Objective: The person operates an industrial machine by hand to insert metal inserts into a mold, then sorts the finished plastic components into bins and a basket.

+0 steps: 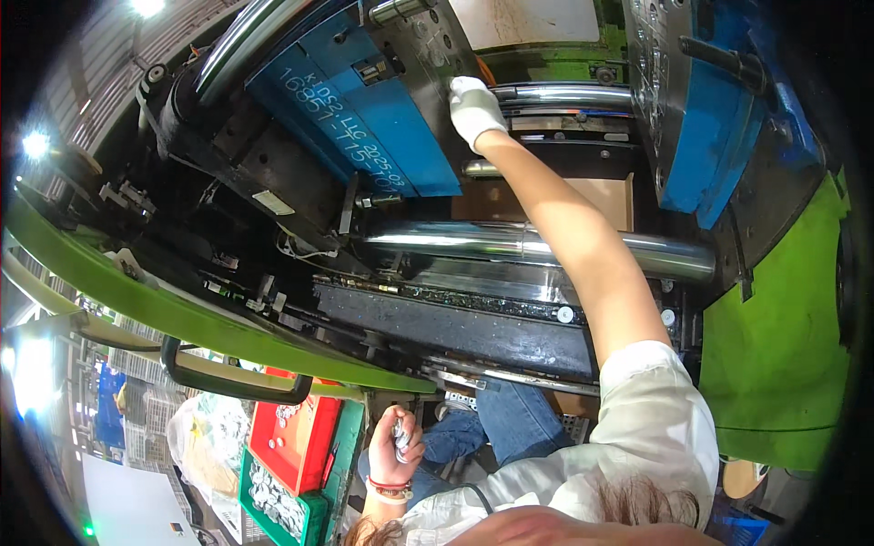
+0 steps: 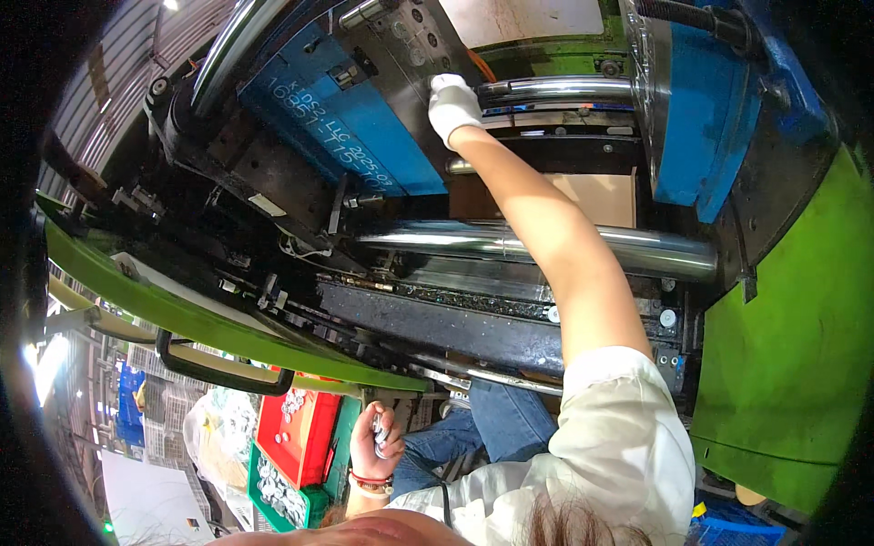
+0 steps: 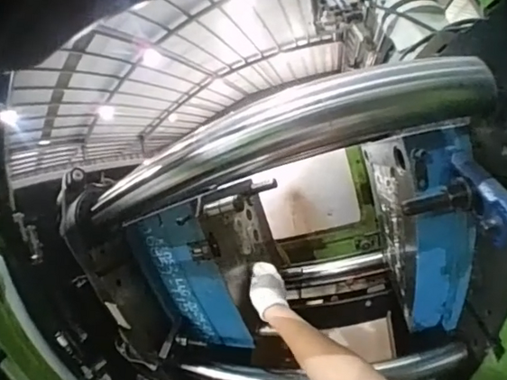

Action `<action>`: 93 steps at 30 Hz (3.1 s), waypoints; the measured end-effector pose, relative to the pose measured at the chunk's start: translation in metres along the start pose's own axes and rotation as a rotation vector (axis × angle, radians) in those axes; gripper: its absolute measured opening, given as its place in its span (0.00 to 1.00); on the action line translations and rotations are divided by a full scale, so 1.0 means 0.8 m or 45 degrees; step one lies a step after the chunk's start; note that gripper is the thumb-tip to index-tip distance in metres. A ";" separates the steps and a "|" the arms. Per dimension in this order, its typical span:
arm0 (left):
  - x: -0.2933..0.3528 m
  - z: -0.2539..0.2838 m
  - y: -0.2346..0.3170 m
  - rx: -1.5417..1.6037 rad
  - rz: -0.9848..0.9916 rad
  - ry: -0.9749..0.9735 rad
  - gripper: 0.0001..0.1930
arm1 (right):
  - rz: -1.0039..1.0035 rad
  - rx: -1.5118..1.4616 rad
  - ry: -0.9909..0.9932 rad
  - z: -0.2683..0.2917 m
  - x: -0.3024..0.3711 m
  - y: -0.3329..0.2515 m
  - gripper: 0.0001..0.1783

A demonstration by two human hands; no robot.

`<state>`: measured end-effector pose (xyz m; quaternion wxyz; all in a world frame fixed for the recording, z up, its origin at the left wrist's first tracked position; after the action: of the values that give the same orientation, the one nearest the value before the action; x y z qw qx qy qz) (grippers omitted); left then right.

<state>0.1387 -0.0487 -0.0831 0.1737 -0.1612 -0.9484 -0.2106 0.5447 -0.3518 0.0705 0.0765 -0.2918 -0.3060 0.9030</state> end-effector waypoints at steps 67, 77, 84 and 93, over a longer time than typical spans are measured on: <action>-0.025 0.023 -0.035 0.302 0.243 -0.099 0.16 | 0.156 -1.443 -0.064 0.058 0.009 0.072 0.24; 0.018 0.159 -0.023 0.506 0.057 0.303 0.13 | 0.090 -1.233 -0.124 -0.058 -0.099 0.102 0.26; 0.009 0.158 -0.017 0.519 0.036 0.294 0.13 | 0.150 -1.167 -0.130 -0.068 -0.118 0.101 0.24; -0.004 0.159 -0.019 0.466 0.070 0.326 0.11 | 0.200 -0.802 -0.033 -0.048 -0.107 0.094 0.23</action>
<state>0.1023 -0.0047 -0.1978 0.3247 -0.1247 -0.9363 -0.0490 0.6396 -0.4200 0.0421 -0.0914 -0.3122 -0.5479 0.7707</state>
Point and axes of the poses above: each hand's wrist, its own x-axis away from the middle knuckle, its own z-axis out of the back of the hand, y = z × x, the point moved 4 cm from there along -x, towards the middle knuckle, and after that the axes turned 11 degrees about x, right-handed, at the moved point
